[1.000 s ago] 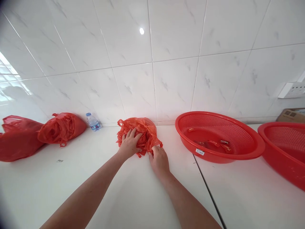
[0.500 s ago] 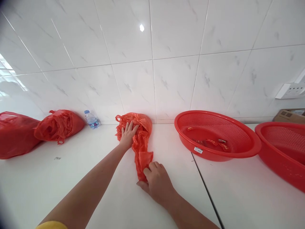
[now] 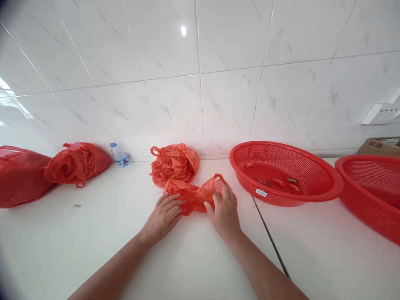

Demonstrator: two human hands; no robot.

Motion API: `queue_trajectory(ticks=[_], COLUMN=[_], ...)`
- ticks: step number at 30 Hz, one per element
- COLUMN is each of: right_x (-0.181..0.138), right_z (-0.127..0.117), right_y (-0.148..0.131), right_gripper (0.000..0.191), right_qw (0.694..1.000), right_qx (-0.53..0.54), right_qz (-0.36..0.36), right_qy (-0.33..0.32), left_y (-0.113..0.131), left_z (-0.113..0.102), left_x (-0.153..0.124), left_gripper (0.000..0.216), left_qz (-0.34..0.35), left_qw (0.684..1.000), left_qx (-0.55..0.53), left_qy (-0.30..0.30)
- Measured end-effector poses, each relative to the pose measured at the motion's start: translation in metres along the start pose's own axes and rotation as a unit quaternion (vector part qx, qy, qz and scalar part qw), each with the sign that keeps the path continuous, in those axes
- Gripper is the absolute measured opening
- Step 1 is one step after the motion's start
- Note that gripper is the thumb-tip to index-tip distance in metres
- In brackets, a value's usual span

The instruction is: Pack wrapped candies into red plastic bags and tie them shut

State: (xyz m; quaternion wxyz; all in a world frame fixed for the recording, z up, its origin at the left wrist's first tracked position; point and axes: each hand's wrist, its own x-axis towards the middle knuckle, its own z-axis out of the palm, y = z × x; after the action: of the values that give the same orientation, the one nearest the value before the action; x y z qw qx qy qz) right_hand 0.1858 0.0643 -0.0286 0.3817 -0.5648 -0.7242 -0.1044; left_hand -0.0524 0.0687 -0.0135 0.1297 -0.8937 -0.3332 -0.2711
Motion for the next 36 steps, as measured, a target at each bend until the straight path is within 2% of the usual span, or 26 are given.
queue_trajectory(ticks=[3,6,9,13,17,19,21,25,27,30,32,34,36], right_x=[0.000,0.000,0.002,0.003,-0.006,-0.015,-0.025,-0.036,-0.036,-0.033,-0.033,-0.035,-0.039], right_z=[0.010,0.014,0.011,0.000,-0.016,-0.025,-0.031,-0.035,-0.031,-0.026,-0.024,-0.024,-0.025], right_y=[0.016,0.026,0.027,0.012,-0.025,-0.049,-0.072,-0.099,-0.098,-0.088,-0.082,-0.082,-0.084], right_gripper=[0.046,0.058,0.064,0.063,0.056,0.050,0.041,0.031,0.034,0.038,0.037,0.031,0.024], right_qw=[0.997,0.987,0.985,0.994,0.989,0.977,0.961,0.941,0.945,0.957,0.958,0.954,0.947], right_qx=[-0.002,0.020,0.036,0.054,0.057,0.073,0.109,0.154,0.154,0.148,0.151,0.160,0.177], right_qz=[0.080,0.157,0.171,0.074,-0.102,-0.189,-0.255,-0.299,-0.285,-0.246,-0.237,-0.242,-0.246], right_qy=[0.014,-0.009,0.000,0.067,0.087,0.060,0.019,-0.027,-0.033,-0.037,-0.050,-0.076,-0.105], left_y=[-0.005,-0.014,-0.021,-0.019,-0.012,-0.008,-0.005,-0.005,-0.006,-0.005,-0.001,0.006,0.013], left_z=[-0.003,-0.008,-0.010,-0.010,-0.009,-0.008,-0.007,-0.006,-0.008,-0.014,-0.016,-0.015,-0.011], left_x=[-0.009,-0.013,-0.016,-0.018,-0.018,-0.016,-0.013,-0.010,-0.010,-0.009,-0.008,-0.006,-0.004], left_gripper=[0.011,0.010,0.012,0.024,0.038,0.040,0.041,0.028,0.026,0.031,0.035,0.031,0.028], left_qz=[-0.049,-0.108,-0.132,-0.155,-0.226,-0.250,-0.245,-0.229,-0.259,-0.309,-0.330,-0.353,-0.377], left_qw=[0.998,0.993,0.990,0.979,0.954,0.947,0.947,0.942,0.922,0.859,0.810,0.765,0.741], left_qx=[-0.031,-0.022,-0.042,-0.121,-0.167,-0.173,-0.189,-0.243,-0.287,-0.403,-0.483,-0.538,-0.553], left_qy=[0.006,0.037,0.035,-0.057,-0.106,-0.102,-0.086,-0.016,0.033,0.063,0.034,-0.015,-0.052])
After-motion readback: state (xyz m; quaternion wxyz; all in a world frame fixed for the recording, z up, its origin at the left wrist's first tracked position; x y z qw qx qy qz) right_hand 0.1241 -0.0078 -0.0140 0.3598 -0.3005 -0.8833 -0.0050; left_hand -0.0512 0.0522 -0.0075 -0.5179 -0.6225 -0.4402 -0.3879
